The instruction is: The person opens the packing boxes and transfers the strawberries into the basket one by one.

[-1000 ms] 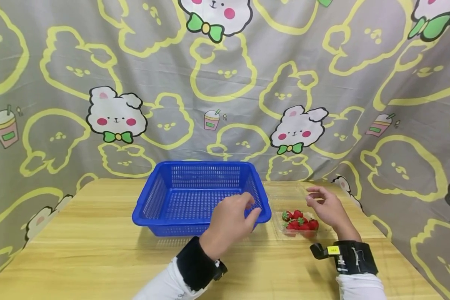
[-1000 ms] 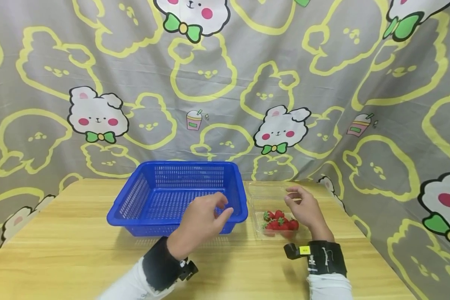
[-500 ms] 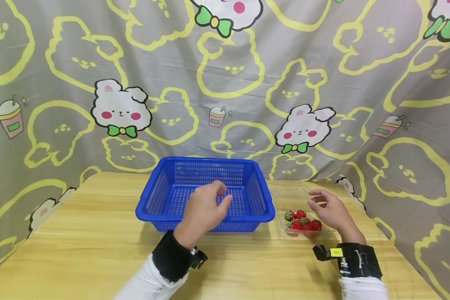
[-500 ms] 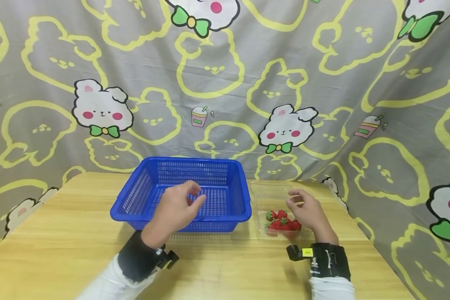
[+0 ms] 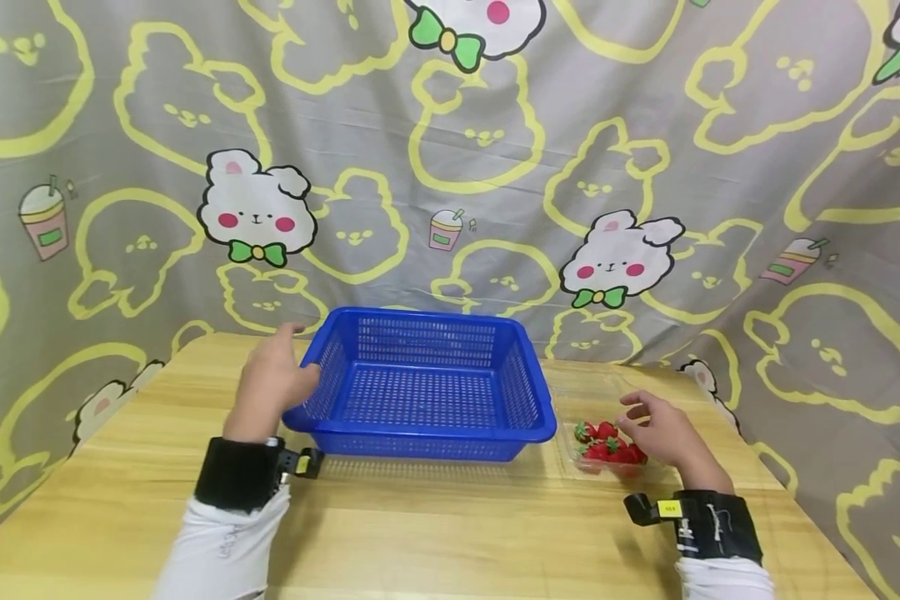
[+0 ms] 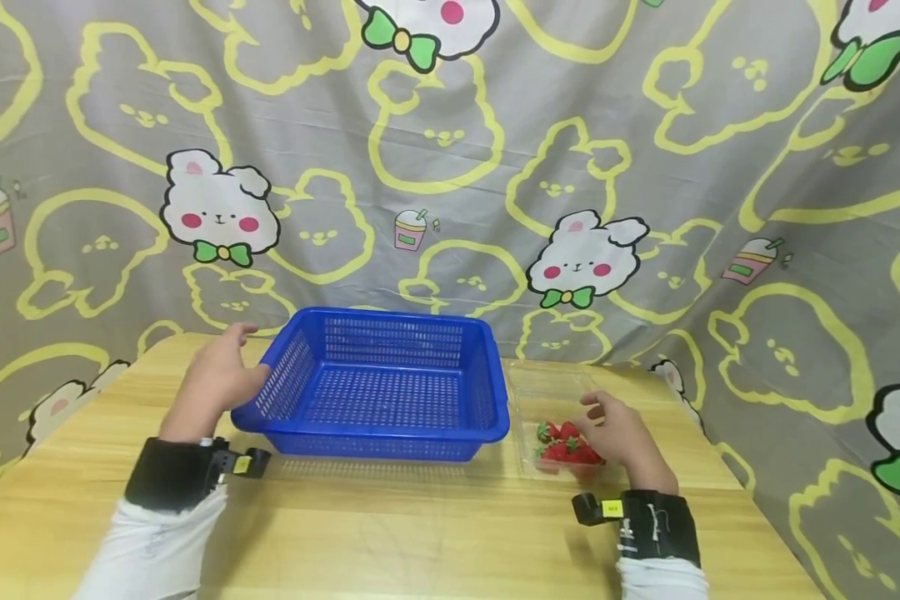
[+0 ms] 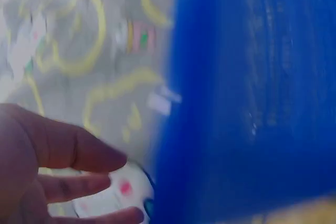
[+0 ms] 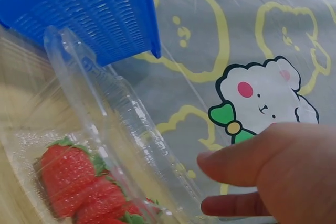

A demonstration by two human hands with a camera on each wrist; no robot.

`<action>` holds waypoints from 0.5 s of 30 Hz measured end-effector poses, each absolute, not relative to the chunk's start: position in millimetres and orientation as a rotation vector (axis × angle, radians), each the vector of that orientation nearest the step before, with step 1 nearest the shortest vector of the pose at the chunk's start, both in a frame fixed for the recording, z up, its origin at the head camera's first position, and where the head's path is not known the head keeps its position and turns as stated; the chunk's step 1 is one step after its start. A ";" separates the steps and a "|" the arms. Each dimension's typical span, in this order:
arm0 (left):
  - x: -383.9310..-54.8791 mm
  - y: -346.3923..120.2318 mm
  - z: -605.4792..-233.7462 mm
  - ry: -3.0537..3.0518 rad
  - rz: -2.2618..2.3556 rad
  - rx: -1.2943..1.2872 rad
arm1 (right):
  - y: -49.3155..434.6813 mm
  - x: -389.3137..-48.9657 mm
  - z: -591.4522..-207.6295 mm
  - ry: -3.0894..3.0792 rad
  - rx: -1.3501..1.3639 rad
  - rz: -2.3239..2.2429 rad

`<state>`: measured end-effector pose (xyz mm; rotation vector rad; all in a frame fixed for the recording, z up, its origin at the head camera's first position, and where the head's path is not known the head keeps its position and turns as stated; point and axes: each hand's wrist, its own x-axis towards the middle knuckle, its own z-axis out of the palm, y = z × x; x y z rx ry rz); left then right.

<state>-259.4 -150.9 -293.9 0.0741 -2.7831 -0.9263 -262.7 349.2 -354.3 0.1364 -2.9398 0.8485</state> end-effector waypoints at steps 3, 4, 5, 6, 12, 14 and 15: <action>-269.3 -175.3 -303.9 -2.887 -1.042 0.079 | 348.9 -262.6 -356.9 -2.981 0.113 0.796; -272.3 -181.4 -308.2 -2.908 -1.120 0.067 | 348.8 -262.9 -358.2 -2.995 0.108 0.781; -275.1 -186.8 -312.7 -2.912 -1.216 0.044 | 348.6 -263.4 -359.7 -3.006 0.103 0.766; -277.7 -190.8 -317.1 -2.906 -1.322 0.023 | 348.3 -264.0 -361.0 -3.014 0.102 0.754; -284.9 -199.4 -329.8 -2.783 -1.750 -0.150 | 344.5 -266.5 -363.7 -3.040 0.121 0.718; -286.3 -198.5 -331.5 -2.780 -1.775 -0.213 | 343.3 -266.3 -363.2 -3.055 0.120 0.710; -287.5 -198.3 -332.5 -2.784 -1.776 -0.239 | 342.8 -266.0 -363.1 -3.060 0.119 0.707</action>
